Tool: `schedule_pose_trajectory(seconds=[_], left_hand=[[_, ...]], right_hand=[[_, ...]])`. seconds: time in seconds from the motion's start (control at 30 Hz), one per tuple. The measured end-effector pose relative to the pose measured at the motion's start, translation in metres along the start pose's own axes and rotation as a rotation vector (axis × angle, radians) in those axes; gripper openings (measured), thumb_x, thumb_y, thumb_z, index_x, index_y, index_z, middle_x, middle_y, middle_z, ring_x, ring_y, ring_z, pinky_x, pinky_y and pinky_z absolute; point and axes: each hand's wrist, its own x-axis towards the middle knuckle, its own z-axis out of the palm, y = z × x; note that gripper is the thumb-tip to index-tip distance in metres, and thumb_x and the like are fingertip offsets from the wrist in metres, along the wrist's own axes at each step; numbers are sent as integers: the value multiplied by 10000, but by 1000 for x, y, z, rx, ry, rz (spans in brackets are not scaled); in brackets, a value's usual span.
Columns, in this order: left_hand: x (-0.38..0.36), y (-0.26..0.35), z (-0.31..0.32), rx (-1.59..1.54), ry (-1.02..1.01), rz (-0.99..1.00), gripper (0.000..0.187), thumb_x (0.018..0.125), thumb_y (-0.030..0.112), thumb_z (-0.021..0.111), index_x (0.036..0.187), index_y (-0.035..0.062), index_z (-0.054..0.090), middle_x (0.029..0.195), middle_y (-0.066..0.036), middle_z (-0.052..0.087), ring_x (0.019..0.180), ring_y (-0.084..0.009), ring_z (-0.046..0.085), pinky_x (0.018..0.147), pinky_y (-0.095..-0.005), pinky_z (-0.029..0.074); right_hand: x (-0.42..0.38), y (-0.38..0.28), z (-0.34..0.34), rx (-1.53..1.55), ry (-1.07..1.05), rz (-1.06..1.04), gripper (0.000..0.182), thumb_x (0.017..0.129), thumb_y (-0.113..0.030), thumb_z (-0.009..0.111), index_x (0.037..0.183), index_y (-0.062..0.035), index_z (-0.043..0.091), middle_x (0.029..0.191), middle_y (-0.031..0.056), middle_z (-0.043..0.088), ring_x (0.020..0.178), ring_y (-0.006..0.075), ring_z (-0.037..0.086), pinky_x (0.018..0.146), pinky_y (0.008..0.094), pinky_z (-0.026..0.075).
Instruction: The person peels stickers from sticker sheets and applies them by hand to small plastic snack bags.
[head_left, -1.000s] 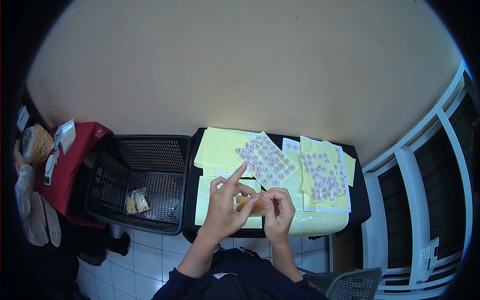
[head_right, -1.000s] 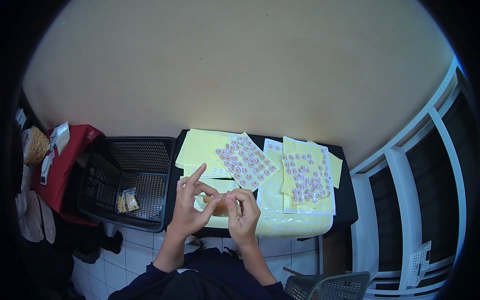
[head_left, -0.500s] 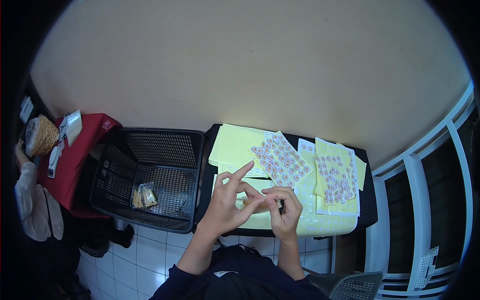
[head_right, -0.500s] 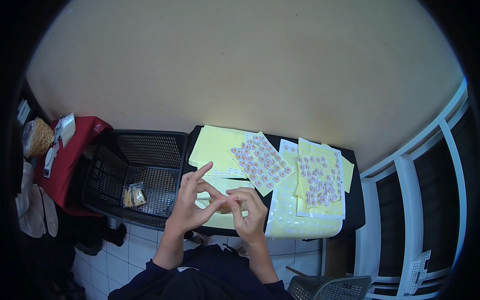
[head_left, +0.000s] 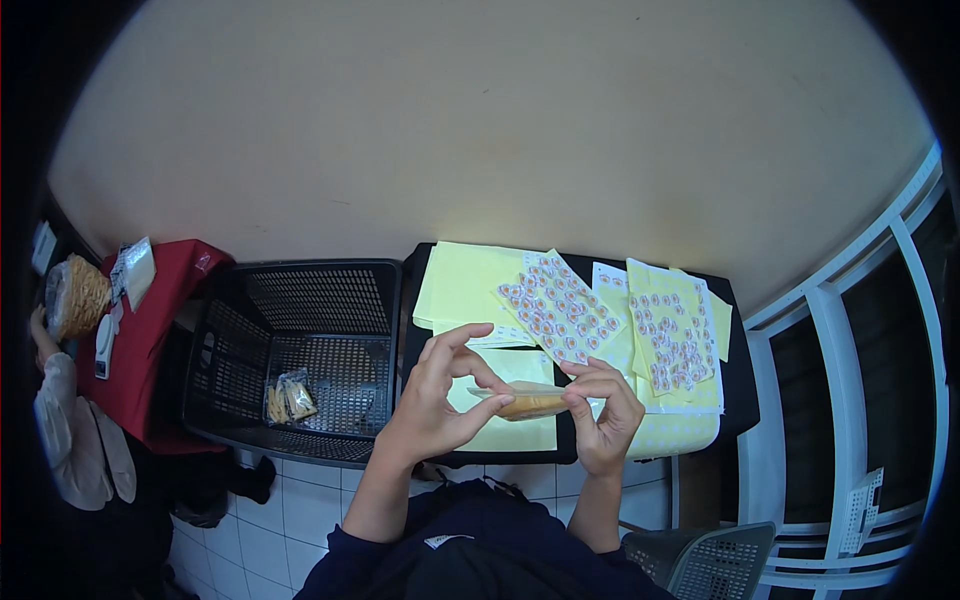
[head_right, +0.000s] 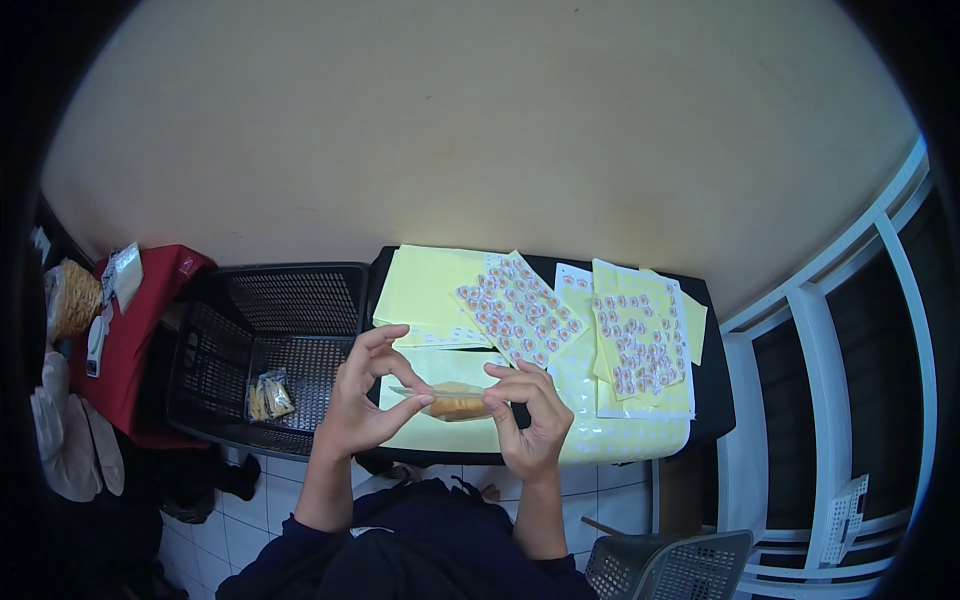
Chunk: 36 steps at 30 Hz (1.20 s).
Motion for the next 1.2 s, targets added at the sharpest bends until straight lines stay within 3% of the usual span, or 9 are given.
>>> schedule_pose_trajectory(seconds=[0.43,0.5,0.57,0.7,0.77,0.83,0.93,1.03,1.2], left_hand=[[-6,4,-10,-57,1,-19,529,625,13,679,1066,-1,388,637,-11,566,606,-68,484,613,-197,375],[-15,-14,-38,132,302,-113,492,621,-17,658,1056,-17,428,620,-25,574,574,-91,489,585,-210,392],[-28,-5,-47,101,371,-203,555,605,-37,644,1115,-40,424,607,-9,561,579,-93,509,618,-209,409],[-52,-38,-29,229,229,-226,523,717,24,566,1199,-32,371,902,-112,614,876,-170,547,818,-342,409],[-58,-36,-2,-204,128,-426,589,755,85,558,1272,20,283,1222,-158,433,1090,-234,455,960,-361,300],[-64,-40,25,-276,-97,-240,683,737,126,608,1299,33,230,1225,-147,432,1119,-237,424,975,-345,275],[-79,-44,51,-541,-306,-383,745,705,111,664,1296,10,222,1189,-139,443,1149,-221,387,969,-322,277],[-86,-57,58,-586,-229,-606,555,781,71,573,1253,6,289,1136,-117,468,1098,-179,430,926,-300,342],[-88,-113,66,-985,140,-756,420,866,207,438,1223,14,329,1151,-106,469,1049,-191,477,883,-337,392]], right_hand=[[-6,6,-36,96,197,-23,65,757,-40,555,745,-24,494,719,95,542,749,197,564,816,382,401],[-6,17,-88,116,505,80,62,789,-23,506,756,-6,456,737,83,489,689,148,505,777,323,425],[-11,15,-102,68,472,67,63,798,-17,493,753,0,452,735,75,473,678,136,490,754,292,423],[-33,23,-86,105,406,168,64,818,-31,481,758,-17,461,751,55,464,696,139,536,670,254,430],[-43,28,-61,345,354,322,62,818,-39,486,760,-28,469,755,52,483,705,168,578,672,261,440],[-59,34,-35,525,259,451,74,827,-55,499,768,-14,482,772,57,508,728,155,584,670,236,422],[-77,31,-4,562,161,614,80,841,-71,494,795,-6,482,784,65,534,757,165,595,677,245,444],[-88,48,9,599,104,616,116,845,-103,496,867,11,496,807,83,558,769,161,591,661,256,457],[-89,106,23,-321,-49,291,318,791,-153,547,1033,41,481,966,142,540,854,218,548,715,305,437]])
